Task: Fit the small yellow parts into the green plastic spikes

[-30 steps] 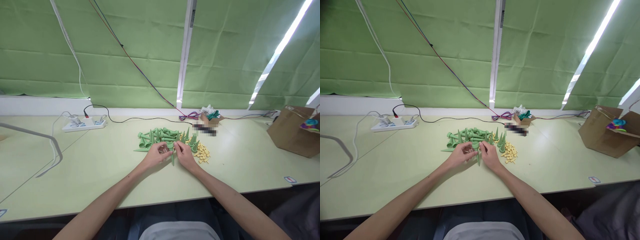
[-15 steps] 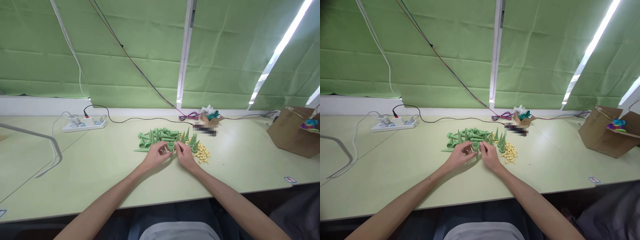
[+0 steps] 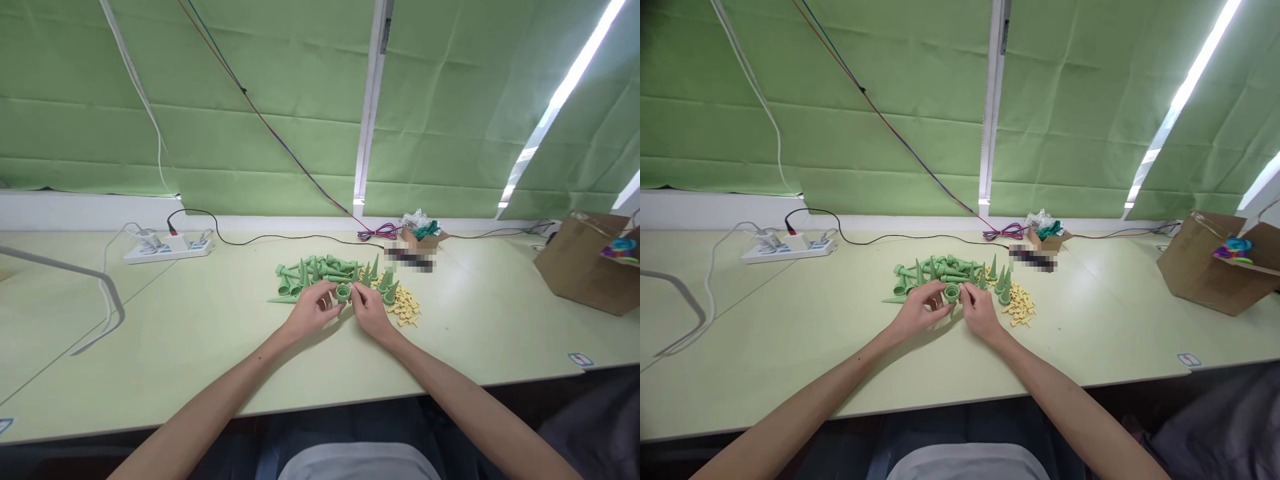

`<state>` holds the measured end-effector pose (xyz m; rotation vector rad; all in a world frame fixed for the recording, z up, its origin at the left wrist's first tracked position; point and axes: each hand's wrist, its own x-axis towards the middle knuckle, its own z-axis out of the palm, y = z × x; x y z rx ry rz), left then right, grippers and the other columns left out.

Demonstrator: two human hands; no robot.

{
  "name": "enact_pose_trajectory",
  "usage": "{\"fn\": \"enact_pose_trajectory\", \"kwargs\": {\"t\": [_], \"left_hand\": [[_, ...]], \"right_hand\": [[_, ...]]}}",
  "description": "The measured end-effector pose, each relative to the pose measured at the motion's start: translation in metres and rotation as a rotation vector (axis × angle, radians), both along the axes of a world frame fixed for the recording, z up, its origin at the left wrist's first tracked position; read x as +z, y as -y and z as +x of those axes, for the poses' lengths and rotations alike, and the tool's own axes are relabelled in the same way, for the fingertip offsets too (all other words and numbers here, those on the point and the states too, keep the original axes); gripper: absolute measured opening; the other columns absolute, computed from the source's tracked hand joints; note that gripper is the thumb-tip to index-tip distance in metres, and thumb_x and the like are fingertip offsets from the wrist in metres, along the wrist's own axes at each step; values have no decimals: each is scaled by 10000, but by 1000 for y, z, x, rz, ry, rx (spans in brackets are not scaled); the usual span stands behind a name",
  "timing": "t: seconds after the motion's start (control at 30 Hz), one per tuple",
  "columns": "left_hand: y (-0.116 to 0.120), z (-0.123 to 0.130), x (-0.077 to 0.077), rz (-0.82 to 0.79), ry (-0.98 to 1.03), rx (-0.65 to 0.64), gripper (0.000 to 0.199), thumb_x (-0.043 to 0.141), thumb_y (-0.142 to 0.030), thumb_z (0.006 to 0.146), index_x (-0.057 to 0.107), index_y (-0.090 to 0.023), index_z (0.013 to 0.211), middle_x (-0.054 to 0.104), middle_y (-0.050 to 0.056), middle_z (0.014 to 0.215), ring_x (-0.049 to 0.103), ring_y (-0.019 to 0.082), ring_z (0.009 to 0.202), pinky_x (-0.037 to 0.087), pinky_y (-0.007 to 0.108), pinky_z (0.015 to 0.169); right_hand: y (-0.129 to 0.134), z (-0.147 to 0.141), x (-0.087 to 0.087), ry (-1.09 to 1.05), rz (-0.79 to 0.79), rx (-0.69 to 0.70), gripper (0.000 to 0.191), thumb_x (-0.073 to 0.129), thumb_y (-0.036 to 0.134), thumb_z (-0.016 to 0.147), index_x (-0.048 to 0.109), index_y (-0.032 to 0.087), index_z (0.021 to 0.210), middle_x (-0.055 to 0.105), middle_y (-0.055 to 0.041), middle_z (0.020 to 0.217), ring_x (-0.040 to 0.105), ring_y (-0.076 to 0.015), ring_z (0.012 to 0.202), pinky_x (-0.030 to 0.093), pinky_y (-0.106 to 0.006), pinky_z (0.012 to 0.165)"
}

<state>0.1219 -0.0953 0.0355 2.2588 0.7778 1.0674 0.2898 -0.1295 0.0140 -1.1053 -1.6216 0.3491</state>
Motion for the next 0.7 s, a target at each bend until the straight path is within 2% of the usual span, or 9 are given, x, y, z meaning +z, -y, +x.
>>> {"fn": "enact_pose_trajectory", "kwargs": {"t": [0.37, 0.7], "left_hand": [[0, -2, -1, 63, -8, -24, 169, 613, -199, 805, 634, -176, 971, 539, 4, 800, 512, 83, 621, 477, 190, 549], [-2, -1, -3, 97, -9, -34, 213, 581, -105, 772, 629, -181, 964, 534, 0, 846, 499, 67, 604, 459, 190, 553]], "right_hand": [[-1, 0, 0, 13, -5, -2, 347, 383, 344, 972, 373, 201, 656, 366, 43, 565, 352, -108, 519, 261, -253, 529], [-1, 0, -2, 40, -1, -7, 350, 384, 328, 967, 355, 203, 642, 364, 43, 548, 340, -106, 505, 250, -255, 521]]}}
